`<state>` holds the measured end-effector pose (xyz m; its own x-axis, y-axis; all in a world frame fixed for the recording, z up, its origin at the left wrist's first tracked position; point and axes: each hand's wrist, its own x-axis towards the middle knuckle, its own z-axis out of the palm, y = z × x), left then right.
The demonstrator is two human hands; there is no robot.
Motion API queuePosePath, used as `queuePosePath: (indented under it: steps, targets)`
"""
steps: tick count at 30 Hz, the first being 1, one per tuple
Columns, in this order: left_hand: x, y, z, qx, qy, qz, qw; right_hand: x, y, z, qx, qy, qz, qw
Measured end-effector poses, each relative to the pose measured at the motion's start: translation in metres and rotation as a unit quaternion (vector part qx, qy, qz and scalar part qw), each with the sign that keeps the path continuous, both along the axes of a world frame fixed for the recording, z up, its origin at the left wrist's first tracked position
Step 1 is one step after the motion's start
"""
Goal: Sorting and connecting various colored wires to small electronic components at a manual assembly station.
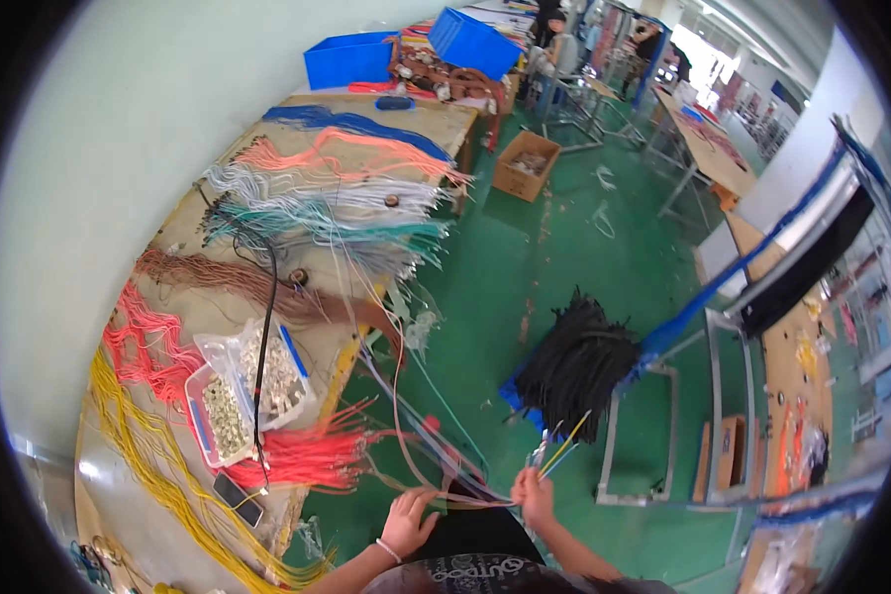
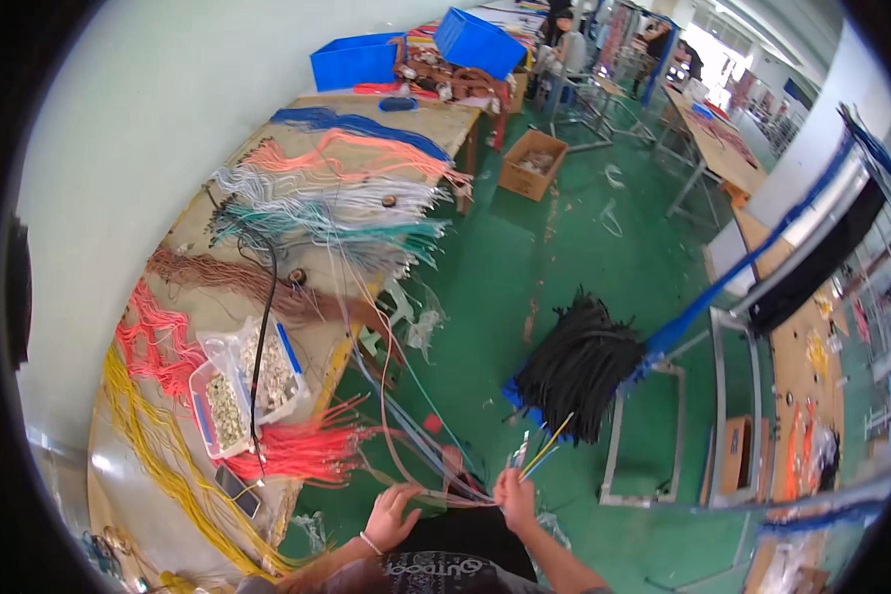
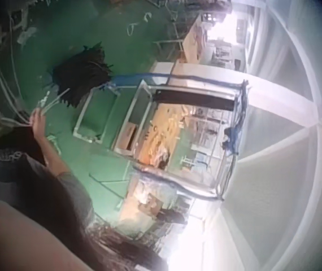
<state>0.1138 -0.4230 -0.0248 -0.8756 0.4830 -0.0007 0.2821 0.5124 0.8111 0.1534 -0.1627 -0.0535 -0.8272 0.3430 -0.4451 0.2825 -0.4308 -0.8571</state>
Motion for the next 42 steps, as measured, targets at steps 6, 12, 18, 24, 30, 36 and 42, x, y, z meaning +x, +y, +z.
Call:
queuePosePath:
  steps: [6, 12, 18, 24, 30, 36, 42]
  targets:
    - [0.069, -0.072, -0.019, -0.147, 0.113, -0.153, 0.971, 0.119, 0.022, 0.078, 0.075, 0.017, -0.149, 0.986]
    - [0.124, -0.1, -0.015, -0.12, 0.112, -0.024, 0.986, 0.178, -0.028, 0.114, -0.082, 0.068, -0.196, 0.975]
    - [0.162, -0.077, -0.024, -0.08, 0.052, 0.125, 0.988, 0.227, -0.024, 0.113, 0.02, 0.119, -0.108, 0.987]
    - [0.201, -0.034, -0.076, 0.124, -0.075, 0.207, 0.967, 0.312, 0.028, 0.107, -0.022, 0.09, -0.19, 0.977]
    - [0.227, -0.036, -0.118, 0.144, -0.198, 0.304, 0.921, 0.355, 0.083, 0.078, 0.013, 0.092, -0.219, 0.971]
    - [0.276, -0.018, -0.092, 0.085, -0.123, 0.312, 0.938, 0.451, 0.127, 0.065, 0.212, -0.003, -0.255, 0.944]
    - [0.29, 0.018, -0.08, 0.096, -0.127, 0.292, 0.943, 0.497, 0.178, 0.083, 0.217, -0.022, -0.296, 0.93]
